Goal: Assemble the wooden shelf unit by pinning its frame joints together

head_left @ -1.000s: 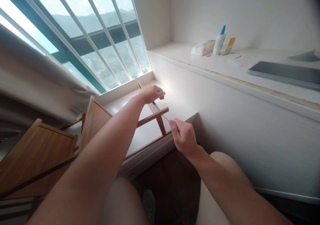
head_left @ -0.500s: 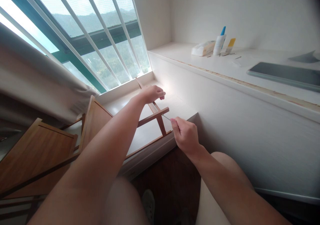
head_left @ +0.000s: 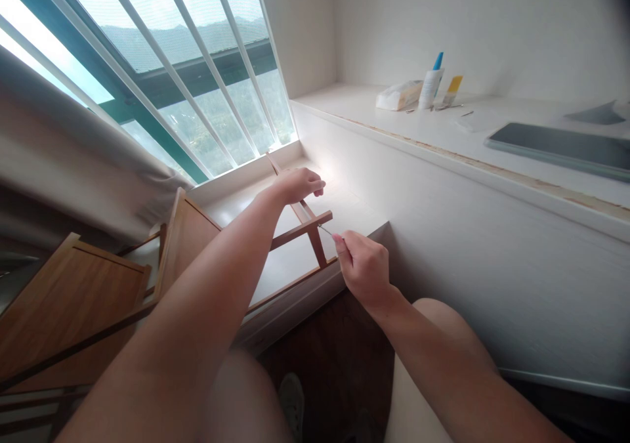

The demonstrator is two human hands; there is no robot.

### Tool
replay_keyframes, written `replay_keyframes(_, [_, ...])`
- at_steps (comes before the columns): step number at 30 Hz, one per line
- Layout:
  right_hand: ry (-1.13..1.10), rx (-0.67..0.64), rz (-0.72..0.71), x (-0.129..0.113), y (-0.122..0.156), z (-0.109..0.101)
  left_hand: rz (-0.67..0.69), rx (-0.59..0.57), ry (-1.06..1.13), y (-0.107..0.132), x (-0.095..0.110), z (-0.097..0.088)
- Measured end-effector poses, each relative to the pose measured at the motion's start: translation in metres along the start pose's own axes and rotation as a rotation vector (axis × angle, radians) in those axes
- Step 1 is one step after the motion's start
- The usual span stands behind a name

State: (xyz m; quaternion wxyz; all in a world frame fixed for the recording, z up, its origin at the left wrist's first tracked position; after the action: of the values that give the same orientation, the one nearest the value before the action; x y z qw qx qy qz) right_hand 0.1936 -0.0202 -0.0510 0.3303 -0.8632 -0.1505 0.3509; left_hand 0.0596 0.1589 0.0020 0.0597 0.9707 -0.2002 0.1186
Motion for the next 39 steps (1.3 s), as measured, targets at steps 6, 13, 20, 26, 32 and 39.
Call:
replay_keyframes(6, [-0.143,-0.061,0.109,0.006,0.001,0.004,-0.004,-0.003,0.001,0.000,0.000,0.000])
replay_keyframes(13, [-0.370,-0.084,0.230,0.010,-0.001,0.008,-0.013,-0.012,-0.008,-0.002,-0.003,0.002])
replay_keyframes(20, [-0.463,-0.085,0.321,0.006,-0.002,0.009,-0.012,-0.015,-0.006,-0.002,-0.003,0.002])
replay_keyframes(26, [-0.656,-0.100,0.500,0.007,0.002,0.014,-0.006,-0.015,0.002,-0.001,-0.001,0.001])
replay_keyframes(32, [-1.003,-0.120,0.698,0.009,0.005,0.026,-0.004,-0.017,0.016,-0.001,0.000,0.000])
replay_keyframes(39, [-0.713,-0.098,0.552,0.014,0.003,0.020,0.003,-0.016,0.024,0.000,-0.001,0.000])
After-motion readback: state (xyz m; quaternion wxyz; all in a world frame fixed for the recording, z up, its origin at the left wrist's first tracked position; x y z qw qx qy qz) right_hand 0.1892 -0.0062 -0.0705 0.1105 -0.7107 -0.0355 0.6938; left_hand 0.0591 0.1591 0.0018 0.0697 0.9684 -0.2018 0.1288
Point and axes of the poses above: each hand's wrist, its own y-axis away from the middle knuckle, its own z-axis out of the palm, x = y × z, the point moved 5 cm from there along -y, towards the middle knuckle, and after that the axes turned 1 degree about y, right-handed, at the moved point
